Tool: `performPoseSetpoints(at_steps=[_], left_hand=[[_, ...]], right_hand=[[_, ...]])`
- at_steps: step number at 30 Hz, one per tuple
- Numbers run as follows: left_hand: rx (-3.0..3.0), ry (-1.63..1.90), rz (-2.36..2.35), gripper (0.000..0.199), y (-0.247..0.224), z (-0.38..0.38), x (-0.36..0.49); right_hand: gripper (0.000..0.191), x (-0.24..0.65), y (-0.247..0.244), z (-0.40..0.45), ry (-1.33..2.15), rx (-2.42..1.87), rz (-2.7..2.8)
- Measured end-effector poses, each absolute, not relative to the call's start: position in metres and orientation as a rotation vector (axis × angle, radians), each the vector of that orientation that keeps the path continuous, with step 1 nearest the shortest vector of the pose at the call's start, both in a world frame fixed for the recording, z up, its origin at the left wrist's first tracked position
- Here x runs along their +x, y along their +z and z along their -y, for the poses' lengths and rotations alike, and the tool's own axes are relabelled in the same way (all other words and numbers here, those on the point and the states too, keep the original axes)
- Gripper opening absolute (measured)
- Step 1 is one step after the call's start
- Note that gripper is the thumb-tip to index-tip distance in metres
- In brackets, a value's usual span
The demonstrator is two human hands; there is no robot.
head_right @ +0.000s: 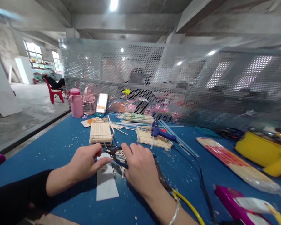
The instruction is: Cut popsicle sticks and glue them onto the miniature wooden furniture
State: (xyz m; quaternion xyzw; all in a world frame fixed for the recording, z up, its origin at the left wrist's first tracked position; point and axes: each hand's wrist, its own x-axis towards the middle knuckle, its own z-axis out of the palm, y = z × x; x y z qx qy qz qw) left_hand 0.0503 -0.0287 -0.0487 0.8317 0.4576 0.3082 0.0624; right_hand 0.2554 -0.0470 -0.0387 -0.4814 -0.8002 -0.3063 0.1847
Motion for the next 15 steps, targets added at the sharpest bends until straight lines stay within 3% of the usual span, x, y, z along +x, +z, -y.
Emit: performPoseSetpoints(at_steps=[9,12,15], left_hand=[[2.867,0.672,-1.490,0.029,-0.040,0.032,0.064],[2.768,0.896,-1.455,0.028,-0.034,0.027,0.058],[2.208,1.252,-1.347,0.035,-0.026,0.021,0.053]], right_hand=[[0.040,0.242,-0.034,0.058,-1.013,-1.333,2.264],[0.048,0.251,-0.031,0.053,-1.006,-1.418,2.195],[0.058,0.262,-0.028,0.047,-0.726,-1.516,2.073]])
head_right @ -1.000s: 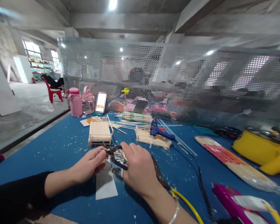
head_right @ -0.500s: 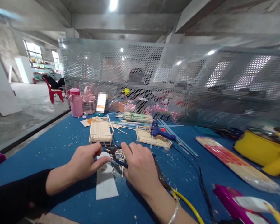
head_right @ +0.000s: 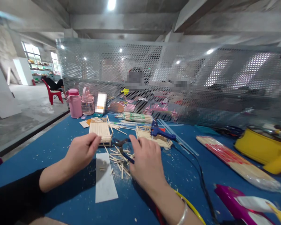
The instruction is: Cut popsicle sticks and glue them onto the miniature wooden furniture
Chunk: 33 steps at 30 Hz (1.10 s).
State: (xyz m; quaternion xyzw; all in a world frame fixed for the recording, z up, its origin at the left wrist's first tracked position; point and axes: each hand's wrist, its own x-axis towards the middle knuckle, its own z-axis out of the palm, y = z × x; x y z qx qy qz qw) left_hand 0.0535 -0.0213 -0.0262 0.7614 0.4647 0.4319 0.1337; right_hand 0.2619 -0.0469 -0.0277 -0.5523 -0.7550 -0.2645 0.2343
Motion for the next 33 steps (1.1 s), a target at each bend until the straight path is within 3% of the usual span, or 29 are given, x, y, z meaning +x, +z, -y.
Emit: performPoseSetpoints(at_steps=[5,10,16,24,33], left_hand=[[1.192,1.081,-0.852,0.040,-0.028,0.019,0.059],[0.979,1.058,-0.747,0.049,-0.040,0.024,0.067],[0.998,1.168,-0.786,0.047,-0.042,0.026,0.069],[1.081,1.267,-0.789,0.018,-0.038,0.033,0.073],[1.069,1.255,-0.769,0.017,-0.038,0.036,0.074]], right_hand=[[0.063,0.262,-0.028,0.050,0.039,-1.394,2.023],[0.065,0.253,-0.037,0.055,0.381,-1.369,2.059],[0.070,0.252,-0.041,0.057,0.539,-1.320,2.071],[0.065,0.249,-0.041,0.058,0.544,-1.249,2.064],[0.062,0.243,-0.035,0.058,0.556,-1.270,2.069]])
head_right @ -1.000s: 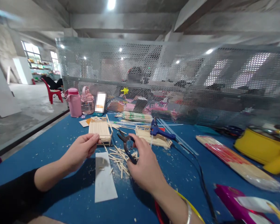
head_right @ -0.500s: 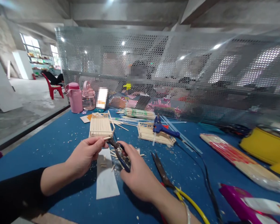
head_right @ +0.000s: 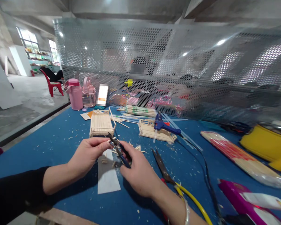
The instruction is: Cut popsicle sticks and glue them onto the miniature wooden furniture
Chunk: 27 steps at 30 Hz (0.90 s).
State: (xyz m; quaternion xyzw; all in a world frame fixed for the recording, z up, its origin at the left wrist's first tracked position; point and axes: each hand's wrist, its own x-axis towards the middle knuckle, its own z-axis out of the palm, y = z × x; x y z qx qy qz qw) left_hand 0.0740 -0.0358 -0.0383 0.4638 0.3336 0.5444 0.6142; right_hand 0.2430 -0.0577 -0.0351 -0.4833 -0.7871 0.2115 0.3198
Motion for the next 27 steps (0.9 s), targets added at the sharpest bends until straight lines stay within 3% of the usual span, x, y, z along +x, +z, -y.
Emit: performPoseSetpoints(at_steps=[8,18,27], left_hand=[[1.156,1.216,-0.847,0.039,-0.041,0.037,0.073],[1.764,1.141,-0.876,0.024,-0.045,0.041,0.065],[1.881,0.968,-1.045,0.045,-0.050,0.037,0.067]], right_hand=[[0.061,0.245,-0.037,0.058,0.599,-1.245,2.052],[0.054,0.238,-0.024,0.061,0.630,-1.198,2.082],[0.051,0.238,-0.031,0.059,0.501,-1.249,2.164]])
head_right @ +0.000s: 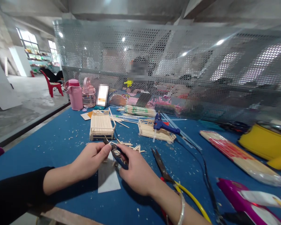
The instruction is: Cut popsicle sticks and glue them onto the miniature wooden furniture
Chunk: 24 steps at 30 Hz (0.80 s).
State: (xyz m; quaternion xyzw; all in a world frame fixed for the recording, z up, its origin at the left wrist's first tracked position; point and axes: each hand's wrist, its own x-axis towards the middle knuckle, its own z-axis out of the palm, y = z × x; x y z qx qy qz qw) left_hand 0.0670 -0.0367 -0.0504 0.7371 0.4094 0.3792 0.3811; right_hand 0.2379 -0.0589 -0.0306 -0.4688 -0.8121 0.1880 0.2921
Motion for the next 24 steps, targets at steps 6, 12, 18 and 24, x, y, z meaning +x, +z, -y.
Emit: performPoseSetpoints(at_steps=[6,12,18,24], left_hand=[[1.941,1.019,-0.999,0.042,-0.052,0.032,0.065],[2.003,1.075,-0.901,0.042,-0.049,0.031,0.062],[2.076,1.114,-0.831,0.042,-0.048,0.029,0.062],[1.916,1.095,-0.914,0.045,-0.046,0.033,0.068]], right_hand=[[0.050,0.236,-0.044,0.059,0.191,-1.257,2.177],[0.051,0.239,-0.052,0.062,-0.082,-1.275,2.160],[0.053,0.239,-0.053,0.063,-0.235,-1.283,2.160],[0.054,0.239,-0.049,0.062,-0.492,-1.340,2.125]])
